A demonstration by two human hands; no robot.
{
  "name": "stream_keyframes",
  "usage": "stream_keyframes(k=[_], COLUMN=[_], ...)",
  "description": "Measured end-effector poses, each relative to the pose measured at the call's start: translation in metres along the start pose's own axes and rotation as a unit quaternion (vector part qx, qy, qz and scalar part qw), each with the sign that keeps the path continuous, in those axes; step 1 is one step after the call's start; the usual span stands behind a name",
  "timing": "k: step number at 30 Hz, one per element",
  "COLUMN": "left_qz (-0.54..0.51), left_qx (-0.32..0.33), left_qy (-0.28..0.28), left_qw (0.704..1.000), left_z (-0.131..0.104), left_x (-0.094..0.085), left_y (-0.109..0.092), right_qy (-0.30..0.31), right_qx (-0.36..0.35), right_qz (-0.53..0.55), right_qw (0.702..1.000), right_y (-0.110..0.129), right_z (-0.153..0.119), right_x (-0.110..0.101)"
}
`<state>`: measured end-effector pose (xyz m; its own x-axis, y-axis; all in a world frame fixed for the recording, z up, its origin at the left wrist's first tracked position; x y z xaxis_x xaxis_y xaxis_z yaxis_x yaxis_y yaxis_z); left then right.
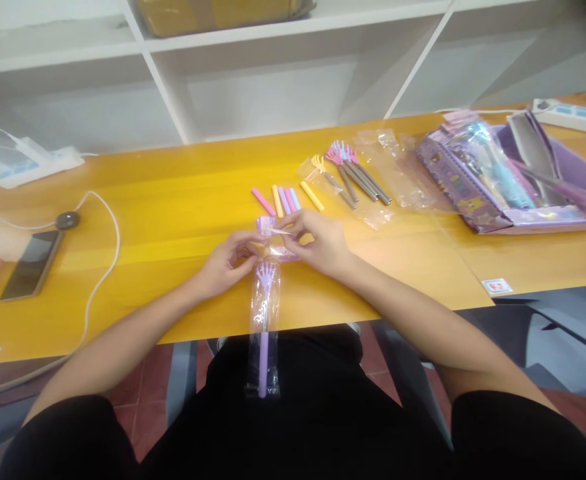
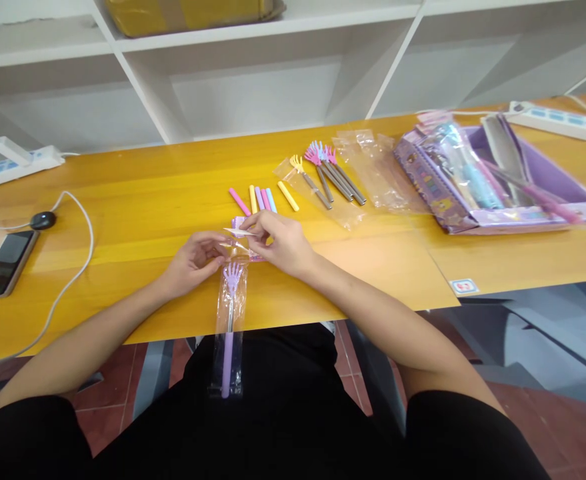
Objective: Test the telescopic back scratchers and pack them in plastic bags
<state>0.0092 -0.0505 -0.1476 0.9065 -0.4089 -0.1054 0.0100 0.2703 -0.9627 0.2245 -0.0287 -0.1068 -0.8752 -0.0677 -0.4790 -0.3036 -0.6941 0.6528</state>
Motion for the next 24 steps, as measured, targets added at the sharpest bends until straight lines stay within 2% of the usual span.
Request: stream_keyframes(k=[3,7,15,20,24], left_qz=[0.038,0.069,0.022,-0.049,-0.108], left_qx=[0.000,-0.014,-0.049,-0.078,-0.099], left_qy=[0.016,0.024,-0.003,0.006,0.021], left_qw=[0.999,0.997,0.999,0.996,0.989], left_z=[0.001,0.002,0.000,0.003,0.004], left_x=[0.000,0.000,-0.003,-0.008,-0.008], left_y=[-0.004,-0.007,0.003,0.011,0.014], right_qy=[-0.006,-0.030,0.002,0.049,0.056], right_qx=[0.036,0.025,0.121,0.029,0.031], right_qz=[0.019,0.057,0.080,0.031,0.035], right_qw=[0.999,0.998,0.989,0.998,0.997], right_y=[-0.001,0.003,-0.019,-0.013,-0.017], right_z=[0.000,-0.002,-0.003,0.001,0.002], right_x=[0.001,0.001,0.005,0.013,0.018])
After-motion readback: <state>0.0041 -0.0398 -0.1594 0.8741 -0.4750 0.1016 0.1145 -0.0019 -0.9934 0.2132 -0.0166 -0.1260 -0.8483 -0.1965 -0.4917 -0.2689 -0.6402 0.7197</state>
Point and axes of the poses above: each hand's wrist, its own z-axis towards the middle knuckle, its own x-axis out of the palm, y = z × x, the point moved 7 cm from there along z, towards the middle knuckle, and after that the axes turned 2 degrees about -z, right-handed, at the moved point
